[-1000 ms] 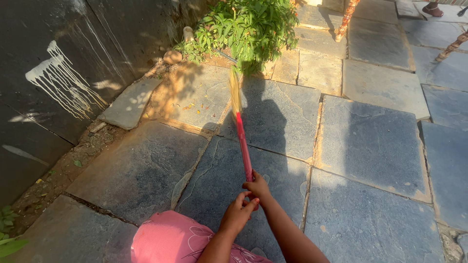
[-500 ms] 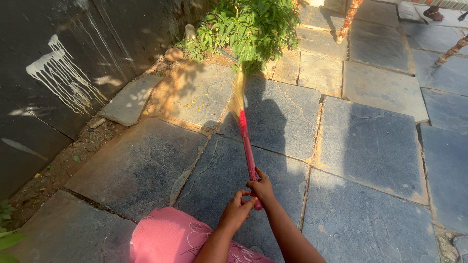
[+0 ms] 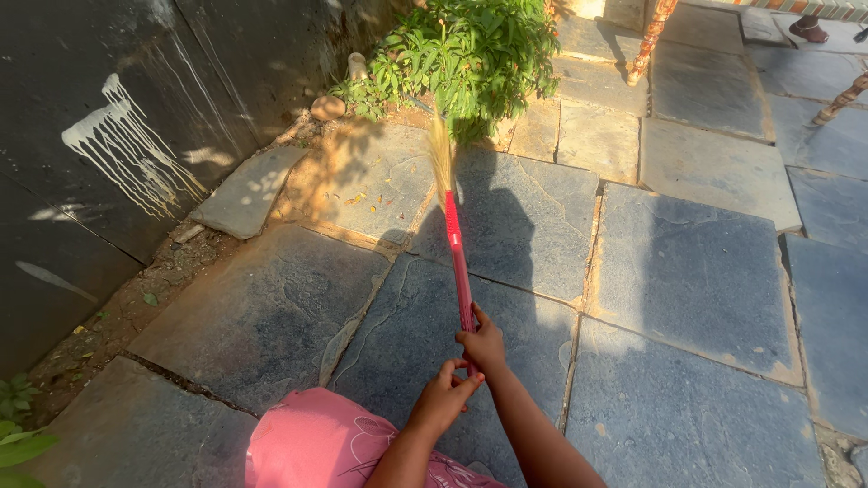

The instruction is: The person sweeps the outdoor stone floor using a broom with a red handle.

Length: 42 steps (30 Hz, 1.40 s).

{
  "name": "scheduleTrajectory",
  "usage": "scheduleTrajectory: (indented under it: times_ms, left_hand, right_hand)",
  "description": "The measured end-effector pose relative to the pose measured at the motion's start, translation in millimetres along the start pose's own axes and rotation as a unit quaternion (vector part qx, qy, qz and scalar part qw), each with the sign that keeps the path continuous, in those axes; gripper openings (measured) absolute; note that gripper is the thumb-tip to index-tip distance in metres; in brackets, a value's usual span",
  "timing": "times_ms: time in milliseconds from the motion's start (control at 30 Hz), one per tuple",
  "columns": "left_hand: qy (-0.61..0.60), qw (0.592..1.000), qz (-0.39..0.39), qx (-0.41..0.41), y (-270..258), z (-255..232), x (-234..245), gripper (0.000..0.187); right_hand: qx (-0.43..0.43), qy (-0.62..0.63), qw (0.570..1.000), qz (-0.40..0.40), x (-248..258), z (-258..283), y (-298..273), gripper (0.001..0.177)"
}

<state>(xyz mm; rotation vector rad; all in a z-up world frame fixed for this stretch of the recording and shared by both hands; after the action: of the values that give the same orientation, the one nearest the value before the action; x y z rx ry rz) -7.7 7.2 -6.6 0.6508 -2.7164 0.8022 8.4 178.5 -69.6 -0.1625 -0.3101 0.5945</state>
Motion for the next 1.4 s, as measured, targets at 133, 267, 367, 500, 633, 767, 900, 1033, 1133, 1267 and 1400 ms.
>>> scheduleTrajectory:
  times_ms: [133, 267, 367, 500, 633, 767, 900, 1033, 1133, 1267, 1400]
  left_hand:
    - [0.010, 1.000, 0.008, 0.013, -2.4, -0.3, 2.7, 0.061]
    - [0.027, 0.999, 0.014, 0.021, -8.9, -3.6, 3.5, 0.064]
    - [0.046, 0.998, 0.021, 0.037, -8.6, -5.8, 3.5, 0.066]
    - [0.031, 0.999, 0.015, 0.017, -3.7, -3.4, 0.0, 0.070]
    - [0.031, 0.999, 0.015, 0.016, 6.2, 5.0, -3.6, 0.067]
    - [0.001, 0.999, -0.015, 0.034, 14.8, 16.5, -6.2, 0.062]
    - [0.057, 0.991, -0.051, 0.107, 14.2, 19.1, -0.1, 0.060]
    - [0.003, 0.993, -0.085, 0.077, 15.2, 18.3, 0.1, 0.058]
    - [-0.062, 0.995, -0.066, 0.040, 23.7, 22.2, -5.2, 0.055]
    - [-0.039, 0.998, -0.033, 0.039, 32.5, 31.2, -11.0, 0.052]
    - [-0.067, 0.996, -0.037, 0.055, 35.0, 39.0, -9.1, 0.050]
  right_hand:
    - [0.009, -0.037, 0.999, -0.016, -2.0, -23.0, 1.4, 0.092]
    - [-0.029, -0.051, 0.998, 0.008, -1.1, -21.5, 7.9, 0.092]
    - [-0.058, -0.040, 0.997, 0.038, -1.5, -6.8, 9.3, 0.095]
    - [-0.023, 0.019, 0.998, 0.052, 7.7, 9.2, 17.1, 0.094]
    - [-0.011, 0.002, 0.999, 0.045, -9.2, -12.2, 7.6, 0.095]
    - [-0.032, -0.022, 0.998, 0.048, -30.2, -47.4, 10.0, 0.095]
    - [-0.019, -0.051, 0.992, 0.111, -34.5, -69.0, 1.9, 0.095]
    - [-0.054, 0.118, 0.976, 0.173, -21.4, -38.9, -12.8, 0.091]
    - [-0.086, 0.179, 0.967, 0.161, 1.6, -4.2, -21.0, 0.089]
    - [-0.044, 0.204, 0.970, 0.125, 1.9, -0.8, -31.8, 0.091]
    - [-0.073, 0.202, 0.969, 0.124, -6.7, -13.8, -30.6, 0.088]
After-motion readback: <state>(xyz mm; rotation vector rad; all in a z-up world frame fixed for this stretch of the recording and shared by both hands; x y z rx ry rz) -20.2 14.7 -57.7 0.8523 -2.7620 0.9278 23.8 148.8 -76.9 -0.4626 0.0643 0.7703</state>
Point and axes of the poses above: each hand's wrist, its own y-axis towards the middle knuckle, its own x-axis out of the back of the hand, z = x × y, the point moved 1 cm from there along y, towards the middle knuckle, and after that the axes turned 14 degrees about y, right-handed, at the moved point
